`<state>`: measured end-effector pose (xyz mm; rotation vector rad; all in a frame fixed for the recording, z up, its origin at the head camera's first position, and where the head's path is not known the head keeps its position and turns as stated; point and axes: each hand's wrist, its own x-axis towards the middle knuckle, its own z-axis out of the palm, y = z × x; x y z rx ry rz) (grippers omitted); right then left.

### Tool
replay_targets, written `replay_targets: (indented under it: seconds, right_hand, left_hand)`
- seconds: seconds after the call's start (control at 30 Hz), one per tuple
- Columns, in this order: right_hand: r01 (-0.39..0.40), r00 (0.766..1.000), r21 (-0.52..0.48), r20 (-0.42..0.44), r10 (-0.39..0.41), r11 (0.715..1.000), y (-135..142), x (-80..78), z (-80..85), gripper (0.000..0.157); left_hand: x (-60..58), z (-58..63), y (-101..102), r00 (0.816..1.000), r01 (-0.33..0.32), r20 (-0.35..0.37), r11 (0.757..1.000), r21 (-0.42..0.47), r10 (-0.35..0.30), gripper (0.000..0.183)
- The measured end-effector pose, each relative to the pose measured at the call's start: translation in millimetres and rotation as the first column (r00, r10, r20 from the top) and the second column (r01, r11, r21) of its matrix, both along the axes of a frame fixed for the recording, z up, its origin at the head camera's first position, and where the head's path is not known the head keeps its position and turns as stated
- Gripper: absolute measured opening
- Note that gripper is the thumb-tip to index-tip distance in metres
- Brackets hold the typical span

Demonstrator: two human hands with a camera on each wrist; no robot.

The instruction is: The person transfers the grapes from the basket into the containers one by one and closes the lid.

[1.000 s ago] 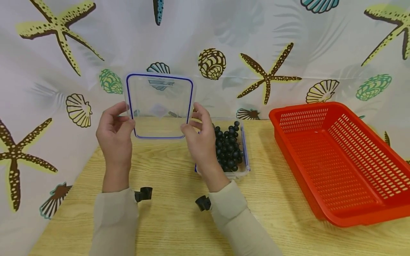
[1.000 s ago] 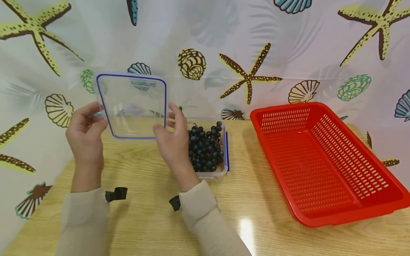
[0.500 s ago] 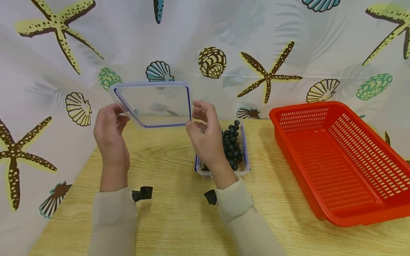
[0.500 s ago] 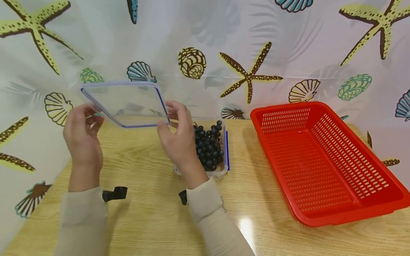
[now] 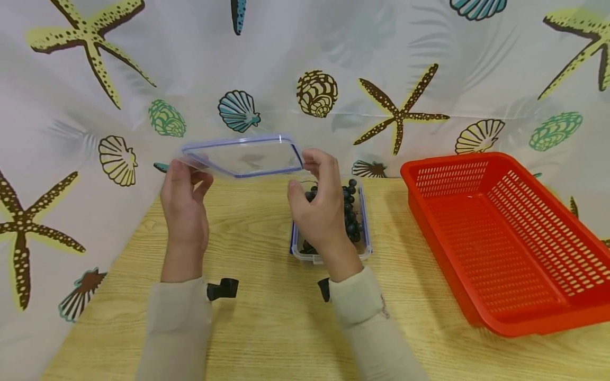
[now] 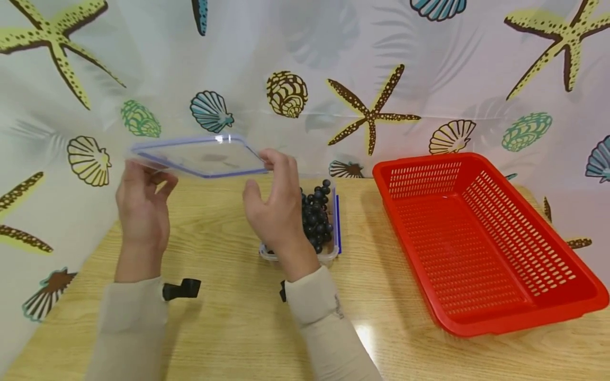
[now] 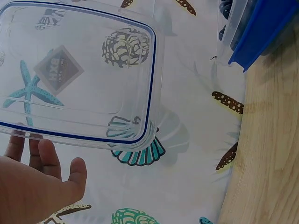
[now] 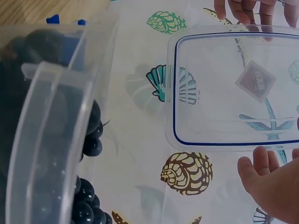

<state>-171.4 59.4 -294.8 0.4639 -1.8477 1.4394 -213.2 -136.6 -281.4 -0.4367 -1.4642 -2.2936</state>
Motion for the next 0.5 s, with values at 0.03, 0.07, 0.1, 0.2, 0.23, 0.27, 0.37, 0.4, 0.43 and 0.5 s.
replay_targets:
  seconds: [0.03, 0.07, 0.1, 0.2, 0.23, 0.27, 0.37, 0.4, 0.43, 0.5]
  right_hand:
    - [0.005, 1.0, 0.003, -0.017, -0.005, 1.0, 0.4, 0.4, 0.5, 0.038]
    - [0.013, 0.999, 0.011, -0.035, -0.012, 1.0, 0.9, 1.0, 0.9, 0.036]
    - [0.023, 0.998, 0.018, -0.052, -0.022, 1.0, 1.8, 1.8, 1.6, 0.035]
    - [0.049, 0.995, 0.037, -0.093, -0.046, 0.998, 5.9, 3.6, 2.9, 0.031]
    - [0.056, 0.993, 0.044, -0.104, -0.052, 0.997, 7.6, 4.0, 3.5, 0.029]
    - [0.059, 0.992, 0.053, -0.117, -0.052, 0.997, 9.3, 4.3, 3.8, 0.027]
    - [0.057, 0.989, 0.075, -0.138, -0.046, 0.996, 13.7, 5.1, 4.7, 0.023]
    - [0.049, 0.99, 0.081, -0.139, -0.037, 0.996, 14.9, 5.7, 5.0, 0.021]
    - [0.037, 0.99, 0.085, -0.14, -0.025, 0.996, 16.3, 6.5, 5.2, 0.019]
    - [0.009, 0.993, 0.081, -0.118, 0.001, 0.997, 19.8, 8.8, 4.1, 0.015]
  left_hand:
    - [0.4, 0.0, 0.8, 1.0, 0.007, -0.003, 1.0, 0.013, -0.007, 0.032]
    - [0.6, -0.3, 1.5, 1.0, 0.017, -0.005, 1.0, 0.025, -0.017, 0.033]
    - [1.3, 0.2, 2.6, 1.0, 0.028, -0.006, 0.999, 0.034, -0.027, 0.034]
    - [1.8, -0.2, 5.9, 0.998, 0.061, -0.026, 0.997, 0.044, -0.06, 0.04]
    - [2.1, -0.1, 7.1, 0.997, 0.074, -0.03, 0.996, 0.046, -0.072, 0.042]
    - [2.2, 0.0, 8.2, 0.996, 0.085, -0.032, 0.996, 0.039, -0.084, 0.044]
    - [3.2, 0.3, 11.6, 0.994, 0.104, -0.038, 0.994, 0.02, -0.104, 0.044]
    - [3.7, 0.5, 12.4, 0.994, 0.106, -0.037, 0.994, 0.01, -0.106, 0.041]
    - [4.2, 0.5, 13.2, 0.993, 0.111, -0.037, 0.994, 0.009, -0.111, 0.04]
    - [4.9, 0.7, 13.9, 0.992, 0.122, -0.035, 0.992, -0.004, -0.123, 0.035]
